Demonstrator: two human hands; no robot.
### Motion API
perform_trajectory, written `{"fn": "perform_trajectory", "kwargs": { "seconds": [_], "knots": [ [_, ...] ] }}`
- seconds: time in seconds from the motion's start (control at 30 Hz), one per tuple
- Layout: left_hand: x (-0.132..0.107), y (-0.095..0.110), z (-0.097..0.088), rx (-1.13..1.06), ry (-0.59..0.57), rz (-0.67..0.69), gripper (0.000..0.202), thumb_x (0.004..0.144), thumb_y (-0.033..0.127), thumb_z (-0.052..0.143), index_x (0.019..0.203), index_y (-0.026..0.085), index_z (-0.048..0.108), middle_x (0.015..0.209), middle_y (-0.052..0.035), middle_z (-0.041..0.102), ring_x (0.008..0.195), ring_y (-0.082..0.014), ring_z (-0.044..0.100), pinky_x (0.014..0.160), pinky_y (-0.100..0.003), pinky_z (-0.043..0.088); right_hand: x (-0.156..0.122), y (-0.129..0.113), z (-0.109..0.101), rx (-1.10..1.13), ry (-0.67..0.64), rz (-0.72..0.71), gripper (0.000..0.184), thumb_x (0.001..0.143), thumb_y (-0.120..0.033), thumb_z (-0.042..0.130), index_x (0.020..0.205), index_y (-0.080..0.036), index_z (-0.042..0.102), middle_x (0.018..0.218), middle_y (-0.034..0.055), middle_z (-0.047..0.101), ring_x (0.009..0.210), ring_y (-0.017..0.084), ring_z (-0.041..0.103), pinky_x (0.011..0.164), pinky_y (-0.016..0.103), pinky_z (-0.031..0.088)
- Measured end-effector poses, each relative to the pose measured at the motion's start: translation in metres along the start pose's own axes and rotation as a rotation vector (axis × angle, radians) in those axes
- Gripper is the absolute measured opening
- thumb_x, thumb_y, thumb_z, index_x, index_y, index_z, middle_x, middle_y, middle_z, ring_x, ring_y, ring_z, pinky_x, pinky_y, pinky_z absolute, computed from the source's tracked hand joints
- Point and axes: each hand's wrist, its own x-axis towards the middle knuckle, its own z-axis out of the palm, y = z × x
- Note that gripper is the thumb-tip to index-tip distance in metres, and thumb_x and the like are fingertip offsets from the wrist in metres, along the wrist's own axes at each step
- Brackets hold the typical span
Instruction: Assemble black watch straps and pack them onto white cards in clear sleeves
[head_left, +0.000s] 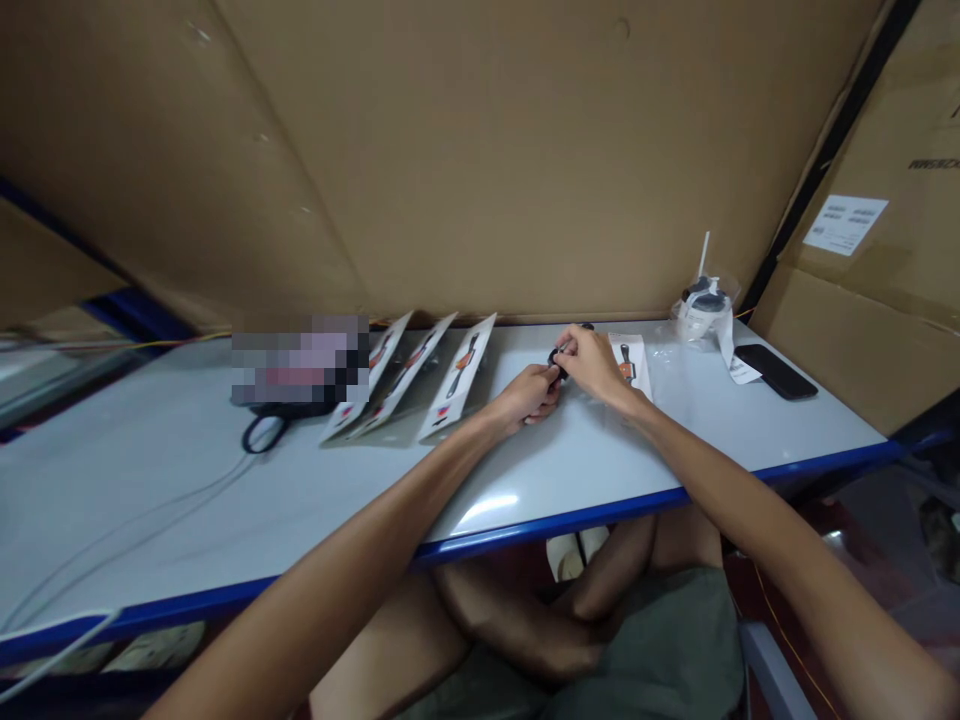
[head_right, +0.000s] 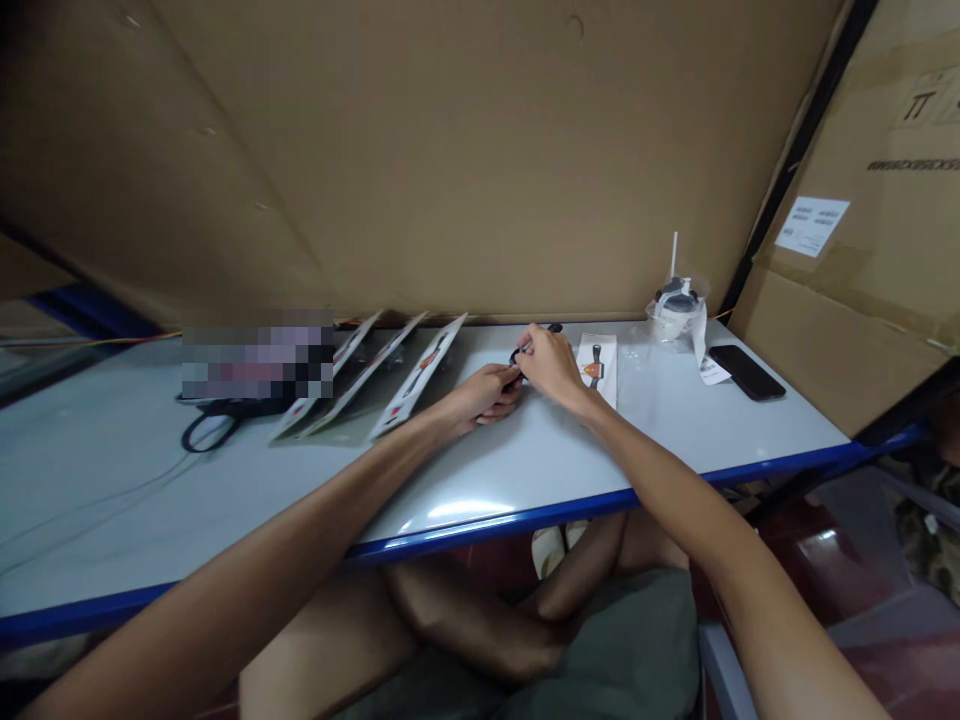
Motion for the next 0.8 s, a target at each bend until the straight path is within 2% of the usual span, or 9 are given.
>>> {"fn": "perform_trajectory", "kwargs": {
  "seconds": [0.23,0.4,0.53,0.67,0.8],
  "knots": [
    [0.0022,-0.0017,-0.0028,-0.061,-0.007,0.007,0.034,0.105,0.028,0.042,0.072,0.022,0.041,0.047,0.0092,0.030,0.031,-0.0049,0.021,0.032,-0.016,0.012,0.0016,0.0039,0.0006,0.011,-0.008,-0.129,0.016,0.085,-0.005,0.064,0.086,-0.018,0.073,0.085,0.0033,0.074,0.086,0.018,0.067,0.082,0.028,0.048],
    [-0.0009,-0.0010,-0.0024,-0.126,0.028,0.031,0.030,0.105,0.030,0.042,0.076,0.021,0.042,0.049,0.0095,0.031,0.032,-0.0051,0.023,0.033,-0.015,0.014,0.0054,0.0094,-0.0005,0.161,0.055,-0.076,0.018,0.089,-0.007,0.060,0.086,-0.019,0.072,0.083,0.0004,0.072,0.082,0.016,0.067,0.081,0.028,0.049],
    [-0.0026,-0.0003,-0.0005,-0.110,0.036,0.027,0.031,0.106,0.029,0.040,0.076,0.021,0.042,0.049,0.0095,0.031,0.031,-0.0054,0.022,0.033,-0.015,0.013,0.0042,0.0098,-0.0015,0.057,0.020,-0.125,0.011,0.087,-0.010,0.067,0.089,-0.018,0.074,0.085,0.0022,0.070,0.082,0.017,0.064,0.081,0.029,0.048],
    [-0.0034,0.0015,0.0016,-0.070,0.026,0.007,0.034,0.107,0.025,0.035,0.073,0.022,0.039,0.048,0.0094,0.029,0.031,-0.0056,0.022,0.032,-0.016,0.012,-0.0008,0.0066,-0.0011,0.023,0.007,-0.183,0.022,0.083,-0.002,0.062,0.089,-0.018,0.076,0.087,0.0026,0.067,0.082,0.016,0.061,0.081,0.028,0.046],
    [-0.0043,0.0037,0.0016,-0.065,0.011,0.005,0.035,0.107,0.024,0.034,0.072,0.022,0.039,0.047,0.0094,0.029,0.030,-0.0055,0.022,0.032,-0.017,0.012,-0.0031,0.0047,0.0007,0.089,0.015,-0.170,0.030,0.078,0.003,0.054,0.077,-0.019,0.075,0.087,0.0023,0.067,0.079,0.015,0.061,0.080,0.027,0.046]
  ]
}}
